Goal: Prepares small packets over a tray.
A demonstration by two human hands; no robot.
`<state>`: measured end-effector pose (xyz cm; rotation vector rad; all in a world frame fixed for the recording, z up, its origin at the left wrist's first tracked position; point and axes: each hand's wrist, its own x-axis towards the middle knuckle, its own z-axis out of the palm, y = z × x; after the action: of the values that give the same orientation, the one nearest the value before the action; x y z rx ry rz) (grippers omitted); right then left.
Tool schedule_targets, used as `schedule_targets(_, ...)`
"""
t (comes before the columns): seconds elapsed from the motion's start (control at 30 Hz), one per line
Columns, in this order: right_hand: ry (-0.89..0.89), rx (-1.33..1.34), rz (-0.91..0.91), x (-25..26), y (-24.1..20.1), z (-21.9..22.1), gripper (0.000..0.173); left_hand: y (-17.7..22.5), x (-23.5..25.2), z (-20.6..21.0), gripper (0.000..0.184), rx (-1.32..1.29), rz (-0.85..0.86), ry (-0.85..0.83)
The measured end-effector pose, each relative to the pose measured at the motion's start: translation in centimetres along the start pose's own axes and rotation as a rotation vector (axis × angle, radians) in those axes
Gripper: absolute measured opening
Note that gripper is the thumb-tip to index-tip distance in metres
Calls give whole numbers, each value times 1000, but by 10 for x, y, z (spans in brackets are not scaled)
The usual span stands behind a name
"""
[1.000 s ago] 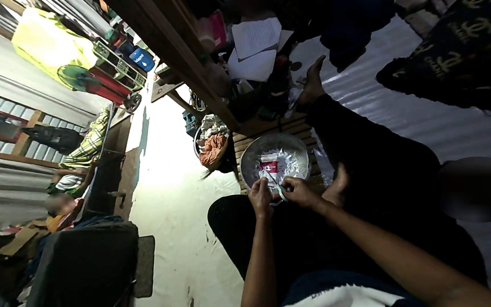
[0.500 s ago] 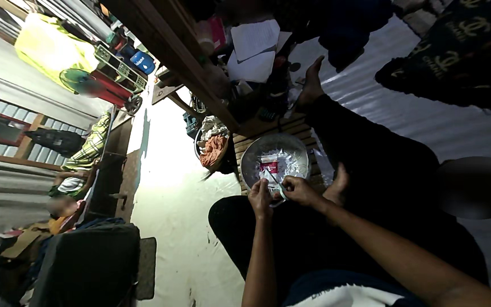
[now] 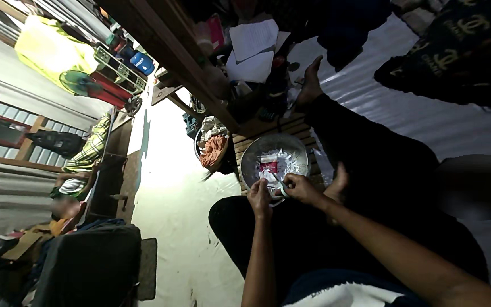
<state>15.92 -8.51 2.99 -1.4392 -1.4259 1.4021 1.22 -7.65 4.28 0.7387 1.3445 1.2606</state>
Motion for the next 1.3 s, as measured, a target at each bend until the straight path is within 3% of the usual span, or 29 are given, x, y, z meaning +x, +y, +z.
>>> schedule_targets(0.33, -61, 16, -12, -3, 0, 7, 35, 4, 10, 3, 10, -30, 17, 37)
schedule_targets(0.73, -13, 19, -24, -5, -1, 7, 25, 1, 5, 3, 11, -16, -17, 8)
schedule_targets(1.3, -10, 95, -20, -2, 3, 5, 26, 1, 0, 2, 10, 12, 14, -28)
